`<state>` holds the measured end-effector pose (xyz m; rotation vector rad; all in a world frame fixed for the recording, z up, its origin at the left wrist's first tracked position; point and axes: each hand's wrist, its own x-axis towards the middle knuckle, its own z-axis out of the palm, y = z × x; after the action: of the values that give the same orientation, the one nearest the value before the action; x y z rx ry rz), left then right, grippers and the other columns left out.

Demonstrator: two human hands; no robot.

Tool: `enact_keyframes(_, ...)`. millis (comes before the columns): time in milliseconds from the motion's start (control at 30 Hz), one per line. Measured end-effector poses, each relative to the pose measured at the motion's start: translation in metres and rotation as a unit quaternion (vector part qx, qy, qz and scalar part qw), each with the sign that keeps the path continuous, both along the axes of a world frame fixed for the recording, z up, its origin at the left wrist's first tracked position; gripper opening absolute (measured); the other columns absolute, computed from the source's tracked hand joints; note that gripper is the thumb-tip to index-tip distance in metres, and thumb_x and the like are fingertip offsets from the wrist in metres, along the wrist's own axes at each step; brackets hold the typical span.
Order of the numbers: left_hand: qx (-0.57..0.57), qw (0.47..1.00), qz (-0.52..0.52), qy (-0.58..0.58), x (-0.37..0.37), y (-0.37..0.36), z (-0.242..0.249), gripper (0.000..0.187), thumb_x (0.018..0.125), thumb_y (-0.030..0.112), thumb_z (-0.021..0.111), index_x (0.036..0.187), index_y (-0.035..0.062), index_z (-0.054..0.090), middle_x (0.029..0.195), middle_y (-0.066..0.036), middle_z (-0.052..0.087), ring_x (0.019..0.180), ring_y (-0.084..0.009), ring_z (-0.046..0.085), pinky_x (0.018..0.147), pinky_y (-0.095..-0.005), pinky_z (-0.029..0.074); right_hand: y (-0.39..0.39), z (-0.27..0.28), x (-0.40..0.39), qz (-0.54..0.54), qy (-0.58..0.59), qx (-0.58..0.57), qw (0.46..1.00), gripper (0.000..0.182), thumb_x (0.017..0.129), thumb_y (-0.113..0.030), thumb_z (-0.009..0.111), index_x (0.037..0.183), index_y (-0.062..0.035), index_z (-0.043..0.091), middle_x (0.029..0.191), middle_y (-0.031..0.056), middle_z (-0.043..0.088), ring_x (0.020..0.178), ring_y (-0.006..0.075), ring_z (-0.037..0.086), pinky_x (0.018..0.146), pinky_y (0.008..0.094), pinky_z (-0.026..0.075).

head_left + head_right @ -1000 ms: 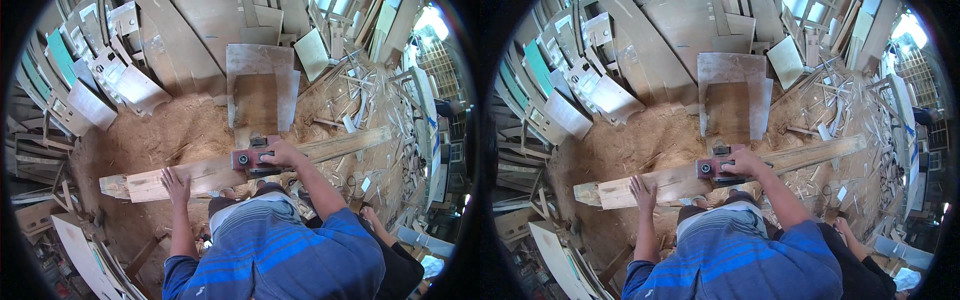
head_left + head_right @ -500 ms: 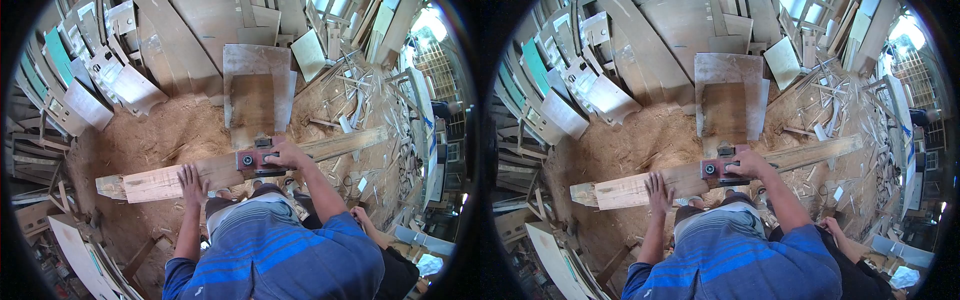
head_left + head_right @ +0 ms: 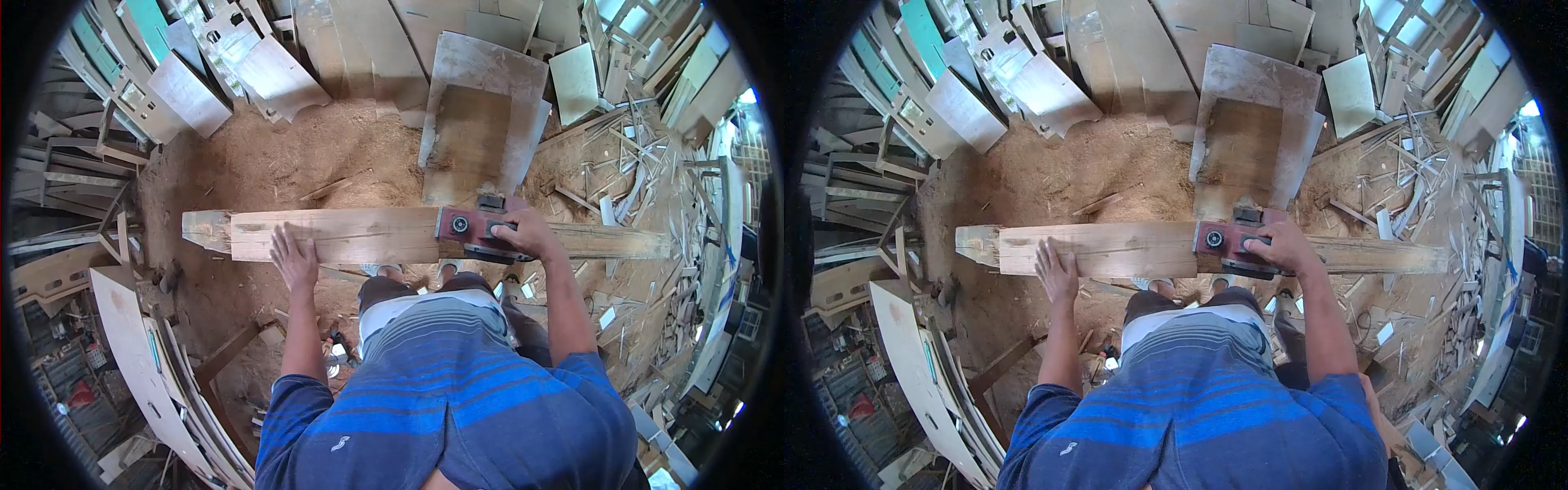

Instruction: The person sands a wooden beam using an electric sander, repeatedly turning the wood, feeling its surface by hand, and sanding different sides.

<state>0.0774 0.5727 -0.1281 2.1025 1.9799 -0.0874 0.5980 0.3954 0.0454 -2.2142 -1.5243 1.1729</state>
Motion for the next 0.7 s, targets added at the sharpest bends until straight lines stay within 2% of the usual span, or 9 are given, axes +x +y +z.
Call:
enact_keyframes(67,-0.002,0.998,0.065,0.010,-0.012,-0.002,-0.005,0.090,0.109,0.063,0.048,0.176,0.0103,0.020,0.184,-0.017,0.013,0.171,-0.0332,0.007,0.138,-0.0546,0.006,0.003,-0.002,0.001,0.007,0.000,0.005,1.000,0.054,0.090,-0.054,0.074,0.106,-0.0027,0.084,0.102,0.0252,0.078,0.100,0.0458,0.073,0.091,0.0510,0.057)
enact_keyframes(167,0.003,0.983,0.184,-0.024,-0.024,-0.004,-0.005,0.091,0.107,0.055,0.060,0.176,0.0092,0.022,0.183,-0.020,0.013,0.170,-0.0365,0.009,0.137,-0.0546,0.013,0.007,-0.002,0.000,0.012,-0.005,-0.013,1.000,0.055,0.090,-0.055,0.073,0.106,-0.0036,0.084,0.104,0.0255,0.078,0.100,0.0461,0.073,0.093,0.0518,0.056)
enact_keyframes(267,0.095,0.936,0.295,-0.164,-0.055,-0.007,-0.046,0.091,0.104,0.043,0.072,0.173,0.0059,0.027,0.182,-0.022,0.019,0.168,-0.0400,0.017,0.134,-0.0569,0.023,0.016,-0.006,0.001,0.035,-0.029,-0.021,0.999,0.054,0.090,-0.055,0.072,0.107,-0.0050,0.084,0.104,0.0255,0.078,0.101,0.0459,0.073,0.093,0.0522,0.057)
enact_keyframes(367,0.039,0.845,0.416,-0.334,-0.073,-0.003,-0.058,0.079,0.107,0.038,0.070,0.171,0.0106,0.034,0.169,-0.017,0.046,0.154,-0.0378,0.046,0.123,-0.0575,0.041,0.021,-0.015,-0.001,0.066,-0.042,-0.011,0.997,0.053,0.089,-0.054,0.071,0.107,-0.0061,0.084,0.103,0.0256,0.078,0.101,0.0456,0.073,0.092,0.0527,0.057)
enact_keyframes(467,-0.047,0.685,0.462,-0.562,-0.080,0.001,-0.049,0.057,0.109,0.027,0.071,0.158,0.0119,0.049,0.144,-0.009,0.065,0.127,-0.0267,0.066,0.107,-0.0504,0.055,0.032,-0.008,-0.014,0.066,-0.049,-0.035,0.996,0.052,0.088,-0.053,0.072,0.107,-0.0063,0.084,0.102,0.0261,0.078,0.100,0.0458,0.073,0.091,0.0530,0.057)
enact_keyframes(567,-0.057,0.657,0.449,-0.603,-0.083,0.003,-0.054,0.042,0.111,0.021,0.068,0.150,0.0143,0.054,0.130,-0.003,0.068,0.112,-0.0180,0.068,0.096,-0.0440,0.058,0.043,-0.007,-0.018,0.069,-0.044,-0.045,0.996,0.052,0.087,-0.052,0.072,0.109,-0.0065,0.084,0.102,0.0266,0.078,0.098,0.0460,0.074,0.090,0.0526,0.057)
enact_keyframes(700,-0.060,0.633,0.446,-0.630,-0.090,0.000,-0.057,0.039,0.111,0.021,0.068,0.146,0.0130,0.055,0.130,-0.003,0.068,0.114,-0.0194,0.069,0.095,-0.0438,0.059,0.057,-0.012,-0.030,0.071,-0.032,-0.050,0.996,0.052,0.086,-0.052,0.072,0.111,-0.0072,0.084,0.102,0.0266,0.078,0.098,0.0456,0.074,0.090,0.0516,0.058)
